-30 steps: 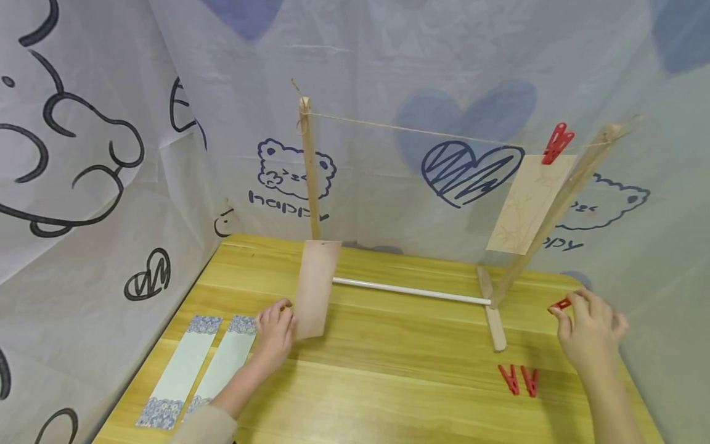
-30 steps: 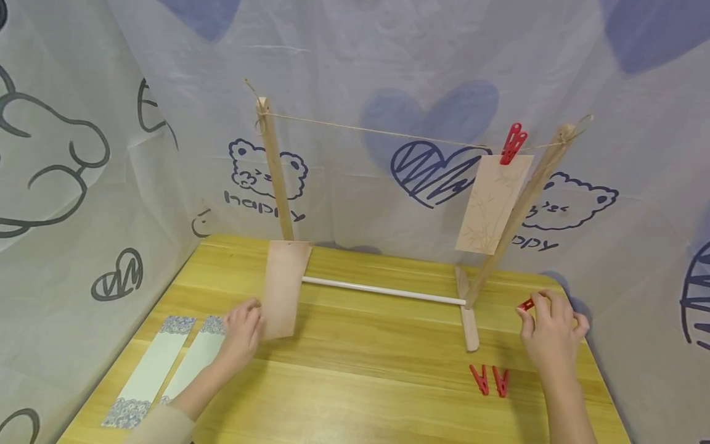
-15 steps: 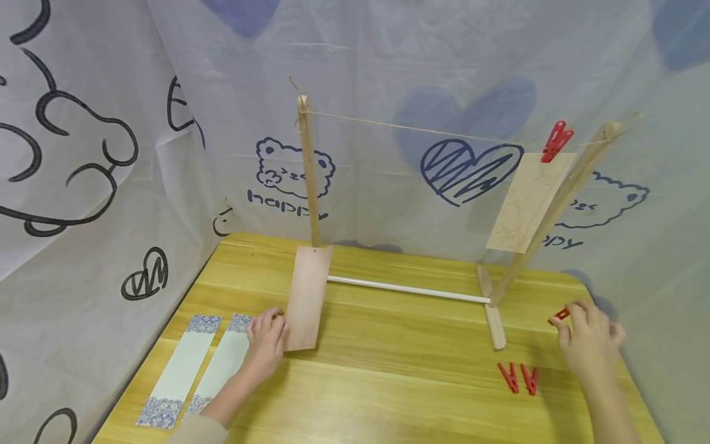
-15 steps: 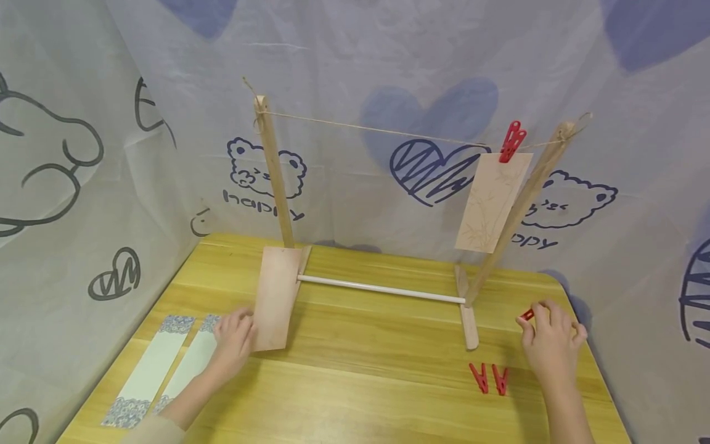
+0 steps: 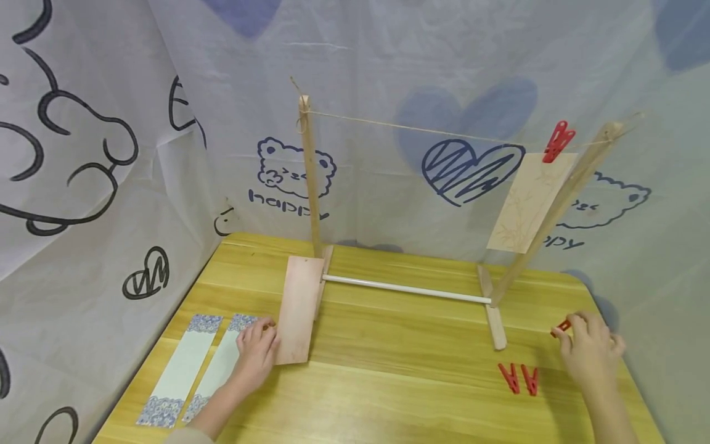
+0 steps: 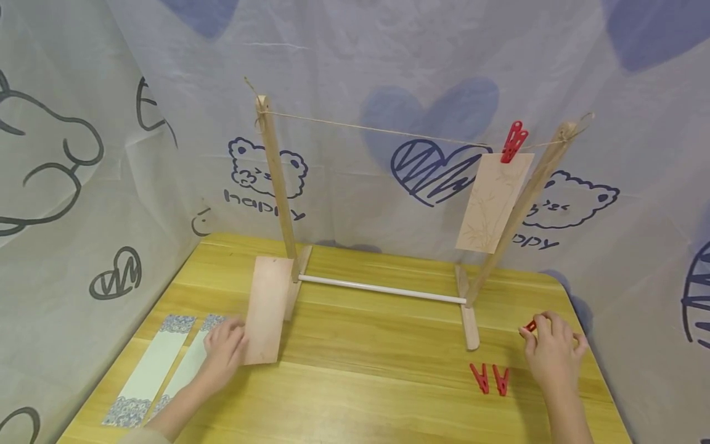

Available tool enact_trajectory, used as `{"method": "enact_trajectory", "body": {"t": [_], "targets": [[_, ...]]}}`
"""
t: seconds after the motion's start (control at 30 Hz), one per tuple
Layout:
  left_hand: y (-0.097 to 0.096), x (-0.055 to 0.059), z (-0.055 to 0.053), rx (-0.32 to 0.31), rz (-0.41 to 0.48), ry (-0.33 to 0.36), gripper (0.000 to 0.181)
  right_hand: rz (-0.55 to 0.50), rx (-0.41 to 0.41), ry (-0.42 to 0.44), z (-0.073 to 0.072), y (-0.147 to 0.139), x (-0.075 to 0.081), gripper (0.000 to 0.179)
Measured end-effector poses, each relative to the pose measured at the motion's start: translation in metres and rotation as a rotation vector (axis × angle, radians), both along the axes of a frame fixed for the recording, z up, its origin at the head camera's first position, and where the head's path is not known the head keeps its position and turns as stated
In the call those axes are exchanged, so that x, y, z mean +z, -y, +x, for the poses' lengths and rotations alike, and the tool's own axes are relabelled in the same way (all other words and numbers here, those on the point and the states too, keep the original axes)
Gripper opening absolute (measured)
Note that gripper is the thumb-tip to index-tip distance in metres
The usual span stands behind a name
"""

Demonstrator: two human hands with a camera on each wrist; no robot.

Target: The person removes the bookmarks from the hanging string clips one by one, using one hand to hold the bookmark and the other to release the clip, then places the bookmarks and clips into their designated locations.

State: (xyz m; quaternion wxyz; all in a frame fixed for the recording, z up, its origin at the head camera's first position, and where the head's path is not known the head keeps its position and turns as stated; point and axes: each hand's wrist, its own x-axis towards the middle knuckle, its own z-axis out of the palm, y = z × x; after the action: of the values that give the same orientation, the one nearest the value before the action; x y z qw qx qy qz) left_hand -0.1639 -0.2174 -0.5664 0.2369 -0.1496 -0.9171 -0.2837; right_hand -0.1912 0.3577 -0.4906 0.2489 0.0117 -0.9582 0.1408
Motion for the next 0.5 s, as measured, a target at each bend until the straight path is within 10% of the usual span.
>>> {"method": "enact_trajectory", "body": {"t": [0.5], "targets": [[0.014, -0.005, 0.014, -0.089, 0.019, 0.034, 0.016, 0.037, -0.009, 0.122, 0.007, -0.007, -0.012, 0.027]]}}
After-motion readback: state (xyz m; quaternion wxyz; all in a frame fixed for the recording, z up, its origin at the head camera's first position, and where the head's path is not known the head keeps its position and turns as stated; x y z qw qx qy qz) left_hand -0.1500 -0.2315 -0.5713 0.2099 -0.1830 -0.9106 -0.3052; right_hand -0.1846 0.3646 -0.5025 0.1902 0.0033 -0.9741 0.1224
